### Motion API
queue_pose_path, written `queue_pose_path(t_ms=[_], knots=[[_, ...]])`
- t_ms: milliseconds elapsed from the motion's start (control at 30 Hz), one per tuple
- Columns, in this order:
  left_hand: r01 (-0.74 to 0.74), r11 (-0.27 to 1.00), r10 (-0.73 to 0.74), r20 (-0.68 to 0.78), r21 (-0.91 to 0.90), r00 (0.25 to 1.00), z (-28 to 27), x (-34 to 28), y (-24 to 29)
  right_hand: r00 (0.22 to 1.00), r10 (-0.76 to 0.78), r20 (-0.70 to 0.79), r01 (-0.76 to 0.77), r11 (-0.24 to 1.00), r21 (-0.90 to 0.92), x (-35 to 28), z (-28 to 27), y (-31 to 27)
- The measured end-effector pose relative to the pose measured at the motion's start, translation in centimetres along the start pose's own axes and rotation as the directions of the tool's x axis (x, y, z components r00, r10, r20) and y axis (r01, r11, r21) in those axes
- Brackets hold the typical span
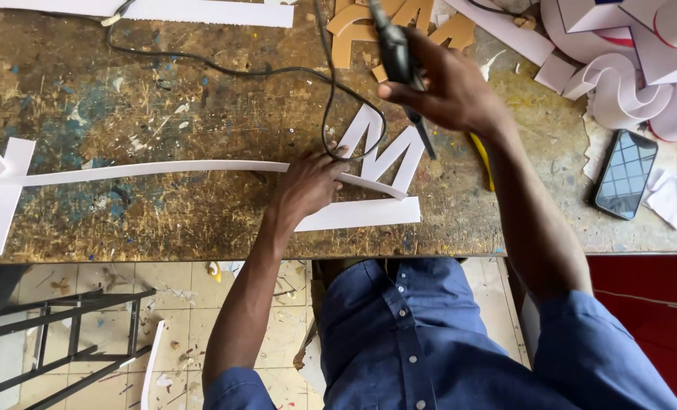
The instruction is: Gluing a white edge strip to a cutout letter 'M' on a workbench in a sign shop.
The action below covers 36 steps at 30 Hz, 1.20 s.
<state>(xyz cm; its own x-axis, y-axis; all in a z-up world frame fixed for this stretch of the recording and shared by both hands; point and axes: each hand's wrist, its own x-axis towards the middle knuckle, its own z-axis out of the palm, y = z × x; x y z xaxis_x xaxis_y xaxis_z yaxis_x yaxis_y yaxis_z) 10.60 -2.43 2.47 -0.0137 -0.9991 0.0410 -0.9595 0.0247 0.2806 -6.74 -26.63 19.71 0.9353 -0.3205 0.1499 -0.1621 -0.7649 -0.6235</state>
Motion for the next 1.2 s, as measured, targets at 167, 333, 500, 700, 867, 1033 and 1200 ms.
queue_pose_path(t_ms=[167,333,500,700,867,1033,1200], knots=[[0.007,1.0,-0.007,-0.037,0.019,0.999,-0.2,-0.2,-0.3,0.996,0.007,0.084,0.017,0.961,-0.277,9.0,7.3,7.0],[0.049,0.995,-0.045,-0.044,0.084,0.998,-0.6,-3.3,0.2,0.976,-0.154,-0.155,0.083,0.917,-0.389,6.0,9.2,5.2],[0.027,1.0,-0.027,-0.044,0.004,0.999,0.5,-6.4,1.9,0.986,0.157,-0.058,-0.166,0.97,-0.18,-6.9,10.6,8.2],[0.021,0.999,-0.024,-0.079,-0.045,0.997,1.8,-6.5,4.9,0.972,0.187,0.145,-0.201,0.975,0.096,-9.6,10.4,6.1],[0.039,0.994,-0.02,-0.175,0.103,0.984,-1.4,-6.5,7.3,0.967,0.095,0.235,-0.114,0.991,0.069,-7.6,9.7,5.3],[0.092,0.993,-0.082,-0.134,0.073,0.988,0.0,-6.5,7.6,0.827,-0.136,0.545,-0.047,0.95,0.309,-5.5,9.6,2.5],[0.097,0.987,-0.078,-0.15,0.128,0.986,0.0,-5.8,9.5,0.772,-0.197,0.604,0.05,0.966,0.252,-4.4,10.4,1.4]])
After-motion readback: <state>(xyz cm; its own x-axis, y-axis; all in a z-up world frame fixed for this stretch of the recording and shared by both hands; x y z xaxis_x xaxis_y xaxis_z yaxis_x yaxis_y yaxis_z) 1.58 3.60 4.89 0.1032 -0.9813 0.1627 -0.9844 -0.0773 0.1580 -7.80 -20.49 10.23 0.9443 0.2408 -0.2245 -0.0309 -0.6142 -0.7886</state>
